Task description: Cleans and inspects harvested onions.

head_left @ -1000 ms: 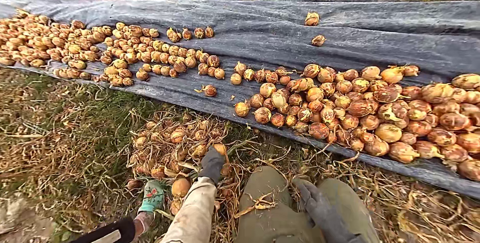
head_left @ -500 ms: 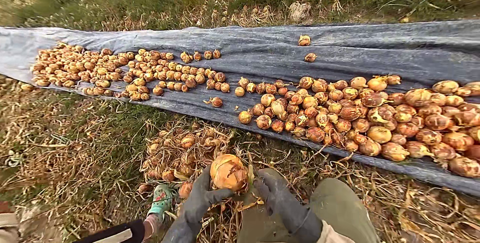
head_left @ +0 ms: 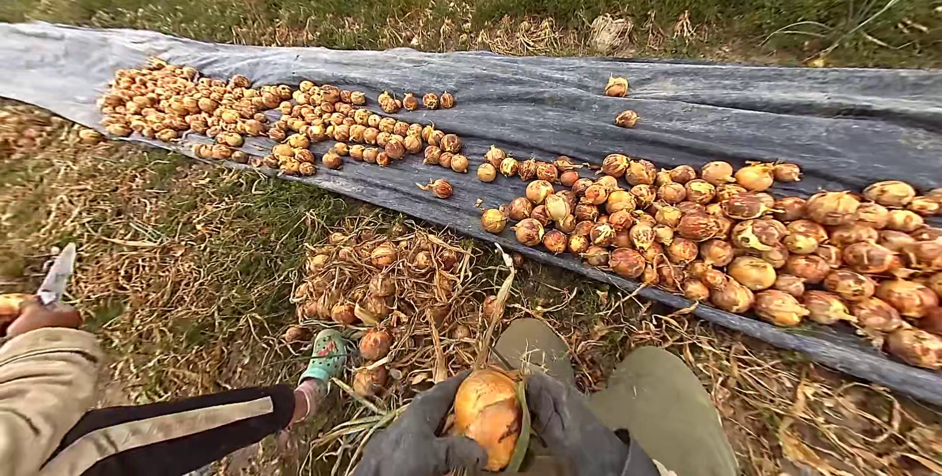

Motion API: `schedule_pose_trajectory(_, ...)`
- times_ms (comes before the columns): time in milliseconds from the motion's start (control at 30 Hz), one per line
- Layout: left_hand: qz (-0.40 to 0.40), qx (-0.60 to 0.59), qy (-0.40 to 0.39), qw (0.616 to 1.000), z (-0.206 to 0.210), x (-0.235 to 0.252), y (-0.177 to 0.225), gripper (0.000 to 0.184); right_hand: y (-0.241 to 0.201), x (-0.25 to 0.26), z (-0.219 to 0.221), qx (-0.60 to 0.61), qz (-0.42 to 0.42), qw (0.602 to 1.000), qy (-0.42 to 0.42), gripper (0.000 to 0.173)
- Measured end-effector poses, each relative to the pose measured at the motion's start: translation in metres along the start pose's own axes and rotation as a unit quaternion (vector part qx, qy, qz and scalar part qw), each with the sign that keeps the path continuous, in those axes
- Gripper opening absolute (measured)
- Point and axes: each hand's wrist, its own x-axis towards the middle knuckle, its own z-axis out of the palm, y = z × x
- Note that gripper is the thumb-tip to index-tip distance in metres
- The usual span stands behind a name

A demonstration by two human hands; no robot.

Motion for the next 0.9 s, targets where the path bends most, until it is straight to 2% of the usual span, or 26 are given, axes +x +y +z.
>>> schedule_pose_trajectory(67,-0.026,-0.225,-0.034,0.974,0.018,-0.006,-0.025,0.056,0.012,-0.003,0.006,-0.015,-0.073,0.997,0.024,0.055)
schedule_pose_trajectory(133,-0.042,-0.391,-0.087,0.915,0.033,-0.008,-0.05,0.044,0.02,-0.003,0.011,-0.071,-0.134,0.986,0.074,0.059)
schedule_pose_trajectory(167,-0.019,-0.414,-0.1,0.905,0.037,-0.008,-0.063,0.038,0.019,-0.004,0.011,-0.094,-0.137,0.982,0.093,0.058)
schedule_pose_trajectory(200,0.001,-0.385,-0.073,0.92,0.039,-0.009,-0.057,0.033,0.012,-0.006,0.006,-0.095,-0.109,0.986,0.084,0.055)
schedule_pose_trajectory(233,0.007,-0.314,-0.015,0.949,0.038,-0.012,-0.037,0.036,-0.003,-0.007,-0.003,-0.059,-0.043,0.996,0.049,0.048)
schedule_pose_trajectory(267,0.012,-0.234,0.038,0.971,0.035,-0.014,-0.017,0.043,-0.024,-0.007,-0.017,0.014,0.057,0.998,-0.011,0.039)
schedule_pose_trajectory(300,0.017,-0.159,0.084,0.984,0.032,-0.013,-0.007,0.045,-0.045,-0.006,-0.029,0.122,0.159,0.978,-0.061,0.033)
schedule_pose_trajectory(367,-0.03,-0.094,0.154,0.983,0.026,-0.007,0.02,0.03,-0.097,-0.003,-0.053,0.295,0.347,0.886,-0.082,0.032)
schedule_pose_trajectory(400,-0.078,-0.083,0.164,0.98,0.022,-0.003,0.031,0.025,-0.082,-0.01,-0.059,0.455,0.29,0.836,-0.105,0.038)
schedule_pose_trajectory(433,-0.116,-0.073,0.158,0.978,0.017,0.001,0.031,0.021,-0.063,-0.015,-0.059,0.551,0.233,0.792,-0.124,0.043)
schedule_pose_trajectory(467,-0.141,-0.069,0.146,0.977,0.012,0.006,0.024,0.018,-0.048,-0.017,-0.056,0.571,0.208,0.786,-0.115,0.05)
schedule_pose_trajectory(500,-0.144,-0.07,0.138,0.977,0.008,0.013,0.011,0.012,-0.033,-0.017,-0.053,0.529,0.219,0.816,-0.08,0.056)
schedule_pose_trajectory(567,-0.138,-0.082,0.113,0.98,0.001,0.023,0.005,0.03,0.006,-0.017,-0.036,0.339,0.293,0.894,0.005,0.06)
schedule_pose_trajectory(600,-0.143,-0.061,0.11,0.982,-0.001,0.027,0.01,0.039,0.027,-0.018,-0.029,0.219,0.304,0.927,-0.002,0.061)
schedule_pose_trajectory(633,-0.145,-0.02,0.114,0.983,-0.004,0.032,0.018,0.043,0.034,-0.014,-0.027,0.081,0.308,0.947,-0.049,0.068)
schedule_pose_trajectory(667,-0.15,0.038,0.122,0.98,-0.006,0.037,0.029,0.043,0.03,-0.004,-0.026,-0.025,0.308,0.944,-0.114,0.077)
schedule_pose_trajectory(700,-0.161,0.117,0.126,0.972,-0.006,0.039,0.043,0.044,0.024,0.005,-0.02,-0.071,0.289,0.942,-0.155,0.079)
schedule_pose_trajectory(733,-0.181,0.207,0.117,0.954,-0.004,0.038,0.062,0.045,0.021,0.013,-0.012,-0.079,0.263,0.947,-0.166,0.077)
schedule_pose_trajectory(800,-0.216,0.323,0.064,0.919,0.004,0.037,0.102,0.05,0.019,0.027,-0.002,-0.007,0.251,0.956,-0.151,0.074)
schedule_pose_trajectory(900,-0.243,0.401,-0.031,0.882,0.022,0.048,0.112,0.053,0.033,0.037,0.008,0.16,0.337,0.923,-0.092,0.072)
